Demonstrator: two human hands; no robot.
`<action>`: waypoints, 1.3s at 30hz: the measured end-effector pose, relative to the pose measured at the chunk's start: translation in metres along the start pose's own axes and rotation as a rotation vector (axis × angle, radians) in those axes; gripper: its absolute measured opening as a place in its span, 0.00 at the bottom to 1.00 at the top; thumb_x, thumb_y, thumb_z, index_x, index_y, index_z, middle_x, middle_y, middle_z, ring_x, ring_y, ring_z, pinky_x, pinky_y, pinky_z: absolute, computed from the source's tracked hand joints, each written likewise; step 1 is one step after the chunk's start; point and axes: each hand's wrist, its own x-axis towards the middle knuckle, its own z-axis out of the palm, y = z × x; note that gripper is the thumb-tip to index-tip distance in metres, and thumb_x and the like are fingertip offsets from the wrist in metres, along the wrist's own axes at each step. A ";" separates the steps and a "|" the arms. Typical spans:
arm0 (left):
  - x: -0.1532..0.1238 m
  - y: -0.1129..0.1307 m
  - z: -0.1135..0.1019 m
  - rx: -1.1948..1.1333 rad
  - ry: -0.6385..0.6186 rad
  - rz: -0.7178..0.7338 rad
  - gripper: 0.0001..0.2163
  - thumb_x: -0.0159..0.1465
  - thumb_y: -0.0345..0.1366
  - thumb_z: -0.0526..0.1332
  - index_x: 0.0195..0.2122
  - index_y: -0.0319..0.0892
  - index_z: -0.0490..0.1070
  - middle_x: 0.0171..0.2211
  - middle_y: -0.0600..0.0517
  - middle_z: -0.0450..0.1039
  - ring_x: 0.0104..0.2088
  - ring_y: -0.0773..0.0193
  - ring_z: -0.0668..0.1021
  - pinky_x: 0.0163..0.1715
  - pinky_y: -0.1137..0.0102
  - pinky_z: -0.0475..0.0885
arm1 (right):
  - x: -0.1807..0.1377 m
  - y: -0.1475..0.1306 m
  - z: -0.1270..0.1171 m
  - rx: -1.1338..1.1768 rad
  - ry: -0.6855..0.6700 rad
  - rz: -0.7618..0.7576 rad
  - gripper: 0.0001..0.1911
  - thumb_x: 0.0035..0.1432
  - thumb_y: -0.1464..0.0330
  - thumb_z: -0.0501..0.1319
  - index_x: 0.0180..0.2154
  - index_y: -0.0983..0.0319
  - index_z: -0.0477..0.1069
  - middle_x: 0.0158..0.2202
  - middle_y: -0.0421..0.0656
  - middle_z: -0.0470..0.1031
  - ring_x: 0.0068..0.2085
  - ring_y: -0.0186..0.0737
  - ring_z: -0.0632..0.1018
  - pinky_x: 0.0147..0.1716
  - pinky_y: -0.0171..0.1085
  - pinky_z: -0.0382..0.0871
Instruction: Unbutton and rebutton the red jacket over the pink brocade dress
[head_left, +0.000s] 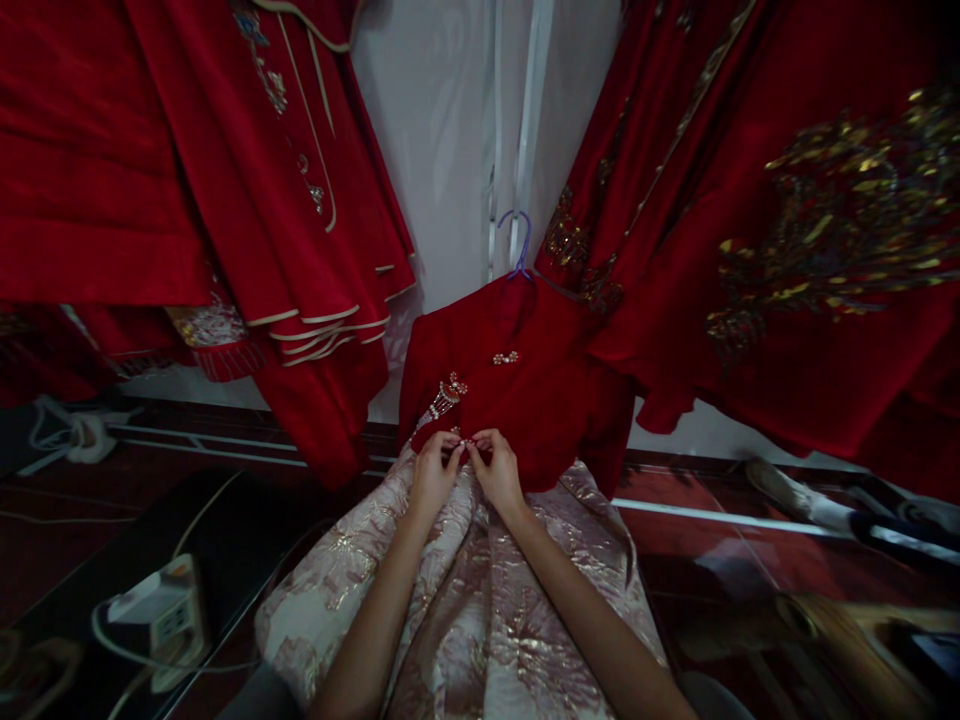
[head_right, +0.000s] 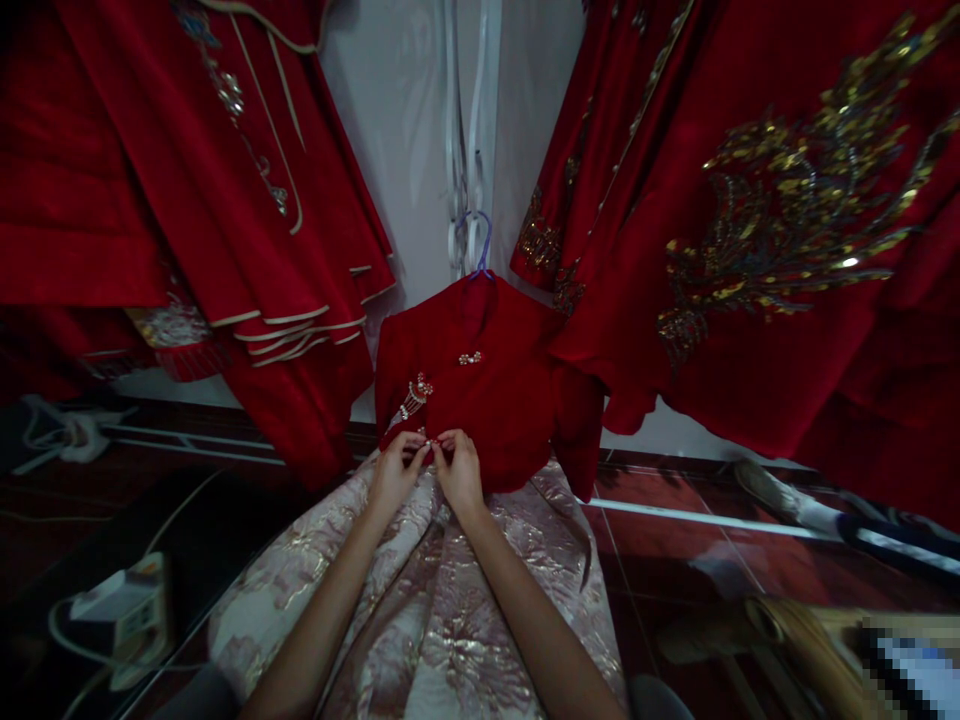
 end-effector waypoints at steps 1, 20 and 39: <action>0.000 -0.001 0.001 -0.022 -0.002 -0.012 0.06 0.59 0.35 0.60 0.36 0.42 0.70 0.35 0.48 0.73 0.36 0.63 0.76 0.38 0.68 0.71 | 0.000 0.000 0.000 0.019 0.000 0.009 0.05 0.57 0.68 0.55 0.36 0.61 0.67 0.33 0.44 0.72 0.35 0.38 0.73 0.39 0.38 0.67; -0.005 0.019 0.003 -0.129 0.058 -0.035 0.08 0.58 0.40 0.60 0.34 0.42 0.71 0.34 0.49 0.73 0.36 0.64 0.76 0.40 0.69 0.71 | -0.013 -0.007 -0.004 0.220 0.067 0.067 0.10 0.58 0.62 0.56 0.38 0.61 0.67 0.33 0.43 0.73 0.35 0.36 0.74 0.38 0.36 0.69; 0.087 0.038 0.023 -0.835 0.108 -0.530 0.14 0.51 0.42 0.64 0.34 0.36 0.73 0.36 0.45 0.76 0.30 0.69 0.76 0.33 0.73 0.68 | -0.029 -0.009 -0.016 0.187 0.189 0.023 0.08 0.60 0.64 0.54 0.38 0.60 0.67 0.34 0.44 0.67 0.35 0.37 0.70 0.35 0.36 0.66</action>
